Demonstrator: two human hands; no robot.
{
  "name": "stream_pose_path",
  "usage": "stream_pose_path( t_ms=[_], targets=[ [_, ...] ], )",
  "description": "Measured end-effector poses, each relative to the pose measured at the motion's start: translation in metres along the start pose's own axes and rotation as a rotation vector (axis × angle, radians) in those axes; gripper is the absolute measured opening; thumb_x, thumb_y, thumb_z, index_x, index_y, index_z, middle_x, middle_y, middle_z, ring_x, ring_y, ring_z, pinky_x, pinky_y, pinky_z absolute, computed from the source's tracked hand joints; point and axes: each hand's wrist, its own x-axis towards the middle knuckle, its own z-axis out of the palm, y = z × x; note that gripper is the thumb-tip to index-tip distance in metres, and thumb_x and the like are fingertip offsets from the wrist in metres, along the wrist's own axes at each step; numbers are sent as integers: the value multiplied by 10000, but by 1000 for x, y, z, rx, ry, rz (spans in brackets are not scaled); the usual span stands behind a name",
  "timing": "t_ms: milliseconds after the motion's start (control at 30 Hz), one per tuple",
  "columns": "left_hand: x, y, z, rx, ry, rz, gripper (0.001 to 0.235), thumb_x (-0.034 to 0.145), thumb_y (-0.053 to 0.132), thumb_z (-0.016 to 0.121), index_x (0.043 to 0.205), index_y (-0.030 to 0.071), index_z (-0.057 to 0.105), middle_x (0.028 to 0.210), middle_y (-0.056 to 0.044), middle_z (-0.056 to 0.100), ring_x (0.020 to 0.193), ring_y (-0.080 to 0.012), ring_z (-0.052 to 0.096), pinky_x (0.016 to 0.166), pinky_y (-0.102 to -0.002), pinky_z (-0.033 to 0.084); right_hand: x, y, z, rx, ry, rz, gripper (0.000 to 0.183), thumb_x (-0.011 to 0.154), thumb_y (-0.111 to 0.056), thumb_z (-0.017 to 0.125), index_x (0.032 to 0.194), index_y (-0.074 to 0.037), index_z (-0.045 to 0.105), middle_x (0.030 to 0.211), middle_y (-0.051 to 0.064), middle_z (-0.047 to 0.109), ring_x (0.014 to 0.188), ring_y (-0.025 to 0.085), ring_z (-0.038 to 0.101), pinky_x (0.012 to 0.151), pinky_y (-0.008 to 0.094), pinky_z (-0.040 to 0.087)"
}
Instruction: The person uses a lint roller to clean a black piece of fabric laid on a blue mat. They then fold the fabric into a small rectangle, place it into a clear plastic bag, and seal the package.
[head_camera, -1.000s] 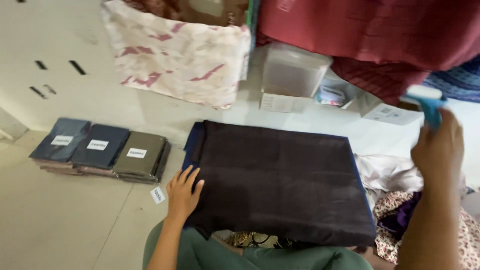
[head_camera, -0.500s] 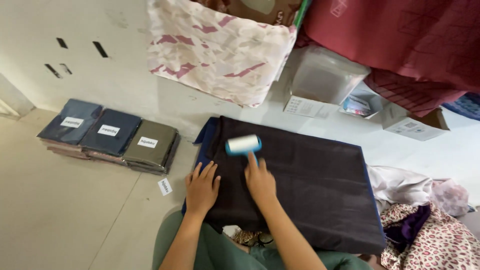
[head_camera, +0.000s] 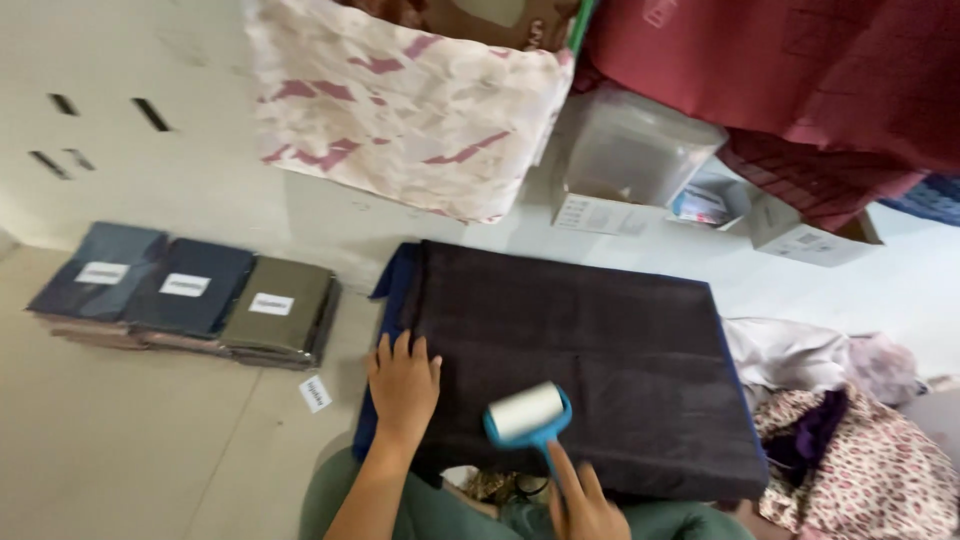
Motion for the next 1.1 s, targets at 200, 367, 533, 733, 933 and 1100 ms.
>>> stream_pose_path(
  t_ms=[200, 367, 533, 733, 933, 1100],
  targets=[
    [18, 45, 3, -207, 39, 216, 556, 1015, 451, 533, 1474, 138, 549, 1523, -146, 537, 1441, -420, 444, 1131, -550, 361, 43, 5, -31, -48, -77, 53, 548, 922, -429, 518, 1465, -470, 463, 1053, 33, 660, 535, 313, 732, 475, 445, 614],
    [19, 38, 11, -196, -65, 184, 636, 1044, 547, 411, 1553, 168, 450, 1636, -106, 407, 1535, -382, 305, 1226, -531, 238, 186, -20, 45, 58, 264, -36, 437, 982, -286, 568, 1409, -194, 551, 999, 153, 665, 562, 346, 719, 470, 418, 581],
    [21, 38, 1, -194, -111, 171, 645, 1049, 555, 392, 1572, 179, 421, 1664, -85, 359, 1554, -364, 255, 1238, -521, 198, 232, -30, 57, 264, -29, 101, 481, 1022, -267, 512, 1499, -227, 471, 1036, 168, 614, 709, 474, 720, 602, 557, 613],
    [25, 34, 19, -147, -27, 221, 652, 1019, 547, 433, 1553, 172, 452, 1630, -93, 407, 1512, -378, 329, 1189, -527, 279, 68, 21, -4, 185, -54, 74, 549, 979, -303, 576, 1513, -313, 450, 1172, 187, 643, 618, 440, 703, 517, 498, 575],
    [26, 33, 28, -119, 40, 249, 667, 1020, 579, 357, 1562, 195, 418, 1635, -59, 387, 1512, -359, 310, 1181, -501, 281, -51, 57, -66, 27, -254, 386, 686, 893, -376, 641, 1517, -537, 403, 866, -84, 574, 437, 235, 454, 462, 320, 428],
    [25, 33, 19, -139, -126, 201, 699, 1030, 608, 275, 1612, 222, 306, 1694, -20, 252, 1567, -314, 164, 1233, -482, 171, 42, 75, -39, 218, -311, 339, 624, 964, -336, 568, 1553, -394, 370, 1179, 127, 608, 650, 500, 627, 500, 567, 449]
  ],
)
